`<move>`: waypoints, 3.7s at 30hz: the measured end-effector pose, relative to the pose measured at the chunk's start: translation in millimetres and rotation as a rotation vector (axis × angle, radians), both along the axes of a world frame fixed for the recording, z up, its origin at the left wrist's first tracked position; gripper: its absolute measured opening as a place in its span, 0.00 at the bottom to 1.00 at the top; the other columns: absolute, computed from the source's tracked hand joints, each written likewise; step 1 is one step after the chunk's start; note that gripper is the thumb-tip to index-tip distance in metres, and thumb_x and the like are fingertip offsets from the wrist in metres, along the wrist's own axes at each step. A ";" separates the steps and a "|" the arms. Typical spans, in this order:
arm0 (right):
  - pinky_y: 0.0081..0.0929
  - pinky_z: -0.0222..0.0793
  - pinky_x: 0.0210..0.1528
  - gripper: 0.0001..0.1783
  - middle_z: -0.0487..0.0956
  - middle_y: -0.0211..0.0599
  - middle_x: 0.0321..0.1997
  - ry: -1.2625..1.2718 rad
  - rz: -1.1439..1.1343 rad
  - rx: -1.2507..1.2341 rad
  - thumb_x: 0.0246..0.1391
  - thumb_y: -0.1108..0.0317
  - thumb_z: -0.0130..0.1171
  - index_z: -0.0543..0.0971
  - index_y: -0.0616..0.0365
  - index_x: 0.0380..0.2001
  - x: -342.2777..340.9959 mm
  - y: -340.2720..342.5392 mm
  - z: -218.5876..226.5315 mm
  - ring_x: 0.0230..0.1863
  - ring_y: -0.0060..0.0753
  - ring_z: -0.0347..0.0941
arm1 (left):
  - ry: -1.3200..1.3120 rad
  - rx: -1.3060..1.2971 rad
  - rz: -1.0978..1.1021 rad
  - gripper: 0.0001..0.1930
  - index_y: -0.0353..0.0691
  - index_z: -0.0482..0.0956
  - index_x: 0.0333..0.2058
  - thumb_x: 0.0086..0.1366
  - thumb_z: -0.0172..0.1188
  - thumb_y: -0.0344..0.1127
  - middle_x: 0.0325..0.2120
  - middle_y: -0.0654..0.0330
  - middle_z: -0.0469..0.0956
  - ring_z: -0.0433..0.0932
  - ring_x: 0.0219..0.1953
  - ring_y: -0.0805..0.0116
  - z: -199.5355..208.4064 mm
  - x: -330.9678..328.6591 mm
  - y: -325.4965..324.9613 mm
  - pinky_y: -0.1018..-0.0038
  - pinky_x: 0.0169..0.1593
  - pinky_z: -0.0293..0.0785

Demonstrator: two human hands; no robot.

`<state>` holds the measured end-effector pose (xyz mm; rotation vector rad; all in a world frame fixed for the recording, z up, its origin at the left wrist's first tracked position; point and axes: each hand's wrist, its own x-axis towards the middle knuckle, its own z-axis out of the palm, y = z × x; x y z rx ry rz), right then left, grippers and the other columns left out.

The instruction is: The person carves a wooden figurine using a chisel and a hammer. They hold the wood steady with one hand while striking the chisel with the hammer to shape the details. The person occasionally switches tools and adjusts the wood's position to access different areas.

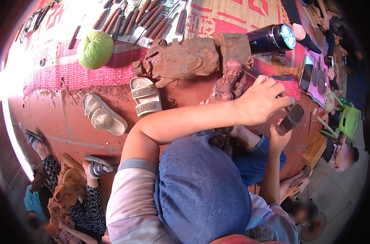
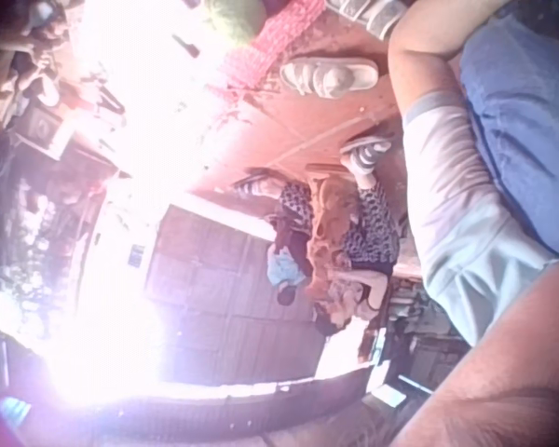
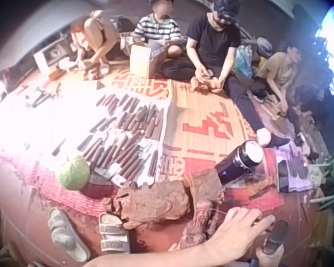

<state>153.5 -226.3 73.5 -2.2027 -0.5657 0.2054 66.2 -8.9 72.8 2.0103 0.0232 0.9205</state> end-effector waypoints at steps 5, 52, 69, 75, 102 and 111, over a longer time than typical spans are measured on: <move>0.23 0.67 0.49 0.26 0.73 0.31 0.44 0.043 0.021 -0.038 0.44 0.82 0.60 0.70 0.62 0.50 -0.7 -1.1 -2.5 0.45 0.22 0.70 | 0.021 -0.050 0.043 0.16 0.50 0.76 0.46 0.58 0.61 0.39 0.35 0.61 0.69 0.68 0.40 0.59 -15.1 10.1 -3.0 0.62 0.46 0.60; 0.20 0.67 0.45 0.25 0.68 0.27 0.38 0.158 -0.016 0.112 0.38 0.86 0.60 0.71 0.58 0.43 14.6 18.3 -2.1 0.40 0.19 0.66 | -0.006 -0.101 0.102 0.15 0.51 0.78 0.43 0.58 0.61 0.45 0.30 0.64 0.70 0.70 0.36 0.62 -24.5 14.5 -6.1 0.64 0.44 0.57; 0.17 0.65 0.39 0.22 0.68 0.23 0.32 0.099 0.061 -0.072 0.38 0.82 0.56 0.73 0.58 0.42 29.3 31.8 1.4 0.34 0.16 0.65 | 0.115 -0.223 0.280 0.14 0.50 0.79 0.44 0.60 0.61 0.42 0.32 0.63 0.73 0.70 0.38 0.61 -20.5 36.4 -3.0 0.63 0.45 0.57; 0.18 0.65 0.40 0.24 0.68 0.23 0.32 0.161 0.009 -0.014 0.37 0.83 0.57 0.73 0.58 0.43 29.7 27.0 -6.7 0.35 0.17 0.66 | 0.148 -0.265 0.269 0.14 0.50 0.78 0.46 0.61 0.60 0.40 0.33 0.62 0.73 0.71 0.40 0.60 -15.7 32.4 -2.5 0.62 0.45 0.58; 0.18 0.65 0.41 0.23 0.67 0.25 0.33 0.240 0.005 0.120 0.38 0.87 0.58 0.71 0.57 0.41 27.9 39.0 7.8 0.36 0.17 0.65 | 0.114 -0.404 0.417 0.15 0.51 0.76 0.48 0.61 0.59 0.31 0.34 0.60 0.73 0.70 0.41 0.57 -13.7 43.4 11.9 0.62 0.46 0.58; 0.18 0.66 0.39 0.24 0.68 0.25 0.32 0.297 -0.019 0.076 0.37 0.86 0.59 0.71 0.57 0.41 24.6 12.3 -11.6 0.35 0.18 0.66 | 0.155 -0.476 0.381 0.19 0.50 0.72 0.52 0.62 0.55 0.28 0.35 0.56 0.72 0.71 0.42 0.53 -2.0 36.3 19.0 0.60 0.45 0.61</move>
